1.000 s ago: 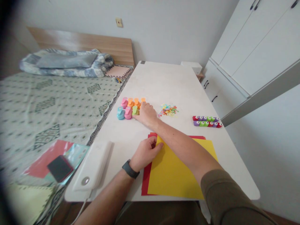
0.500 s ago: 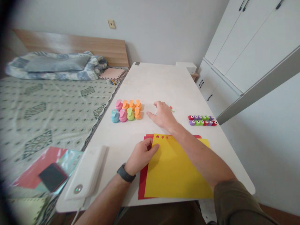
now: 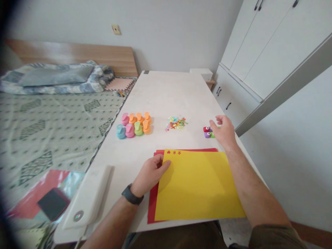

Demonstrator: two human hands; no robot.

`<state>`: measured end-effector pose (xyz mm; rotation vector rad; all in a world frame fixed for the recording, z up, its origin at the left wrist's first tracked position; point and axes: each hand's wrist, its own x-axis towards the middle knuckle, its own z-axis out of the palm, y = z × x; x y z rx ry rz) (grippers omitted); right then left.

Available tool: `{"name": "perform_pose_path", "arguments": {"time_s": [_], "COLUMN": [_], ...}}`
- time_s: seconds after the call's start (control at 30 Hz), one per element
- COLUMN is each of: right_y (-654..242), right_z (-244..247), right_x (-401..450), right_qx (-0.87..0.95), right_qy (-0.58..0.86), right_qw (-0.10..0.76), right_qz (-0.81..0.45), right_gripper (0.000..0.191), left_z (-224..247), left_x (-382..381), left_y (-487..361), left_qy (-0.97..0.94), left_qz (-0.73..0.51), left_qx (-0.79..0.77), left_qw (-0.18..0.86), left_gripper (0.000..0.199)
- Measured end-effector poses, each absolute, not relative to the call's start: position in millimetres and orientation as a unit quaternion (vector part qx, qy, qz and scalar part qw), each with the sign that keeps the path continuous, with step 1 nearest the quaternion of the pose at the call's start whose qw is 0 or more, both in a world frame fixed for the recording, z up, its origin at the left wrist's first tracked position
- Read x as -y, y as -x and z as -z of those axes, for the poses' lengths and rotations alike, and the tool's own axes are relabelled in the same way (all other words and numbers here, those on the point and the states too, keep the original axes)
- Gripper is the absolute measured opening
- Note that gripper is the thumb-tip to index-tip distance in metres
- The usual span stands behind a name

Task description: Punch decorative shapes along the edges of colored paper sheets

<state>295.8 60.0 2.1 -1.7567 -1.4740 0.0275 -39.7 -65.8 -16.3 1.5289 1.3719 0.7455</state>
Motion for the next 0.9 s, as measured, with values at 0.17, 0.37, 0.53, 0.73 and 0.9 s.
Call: {"name": "perform_pose_path", "arguments": {"time_s": [0.17, 0.37, 0.53, 0.73, 0.9], "right_y": [-303.1, -305.4, -305.9, -303.6, -301.6], "right_z": [13.4, 25.3, 28.2, 26.8, 27.3], "right_x": [-49.5, -43.8, -43.6, -41.8, -41.1], "right_qx": [0.564, 0.559, 0.563, 0.569, 0.574], "right_qy": [0.699, 0.696, 0.697, 0.698, 0.689], "right_qw": [0.435, 0.440, 0.430, 0.421, 0.427], "right_qz": [0.058, 0.099, 0.110, 0.111, 0.117], "right_gripper": [0.039, 0.034, 0.030, 0.027, 0.024], "left_z": [14.1, 15.7, 14.9, 13.8, 15.0], "left_x": [65.3, 65.2, 65.1, 64.8, 64.1], "left_y": [37.6, 36.4, 36.8, 37.0, 37.8], "left_qy": [-0.606, -0.596, -0.596, -0.596, -0.595], "left_qz": [-0.314, -0.314, -0.307, -0.316, -0.314], "left_qx": [-0.568, -0.571, -0.564, -0.551, -0.553], "left_qw": [0.460, 0.470, 0.482, 0.491, 0.491], "left_gripper": [0.028, 0.029, 0.032, 0.033, 0.032]}}
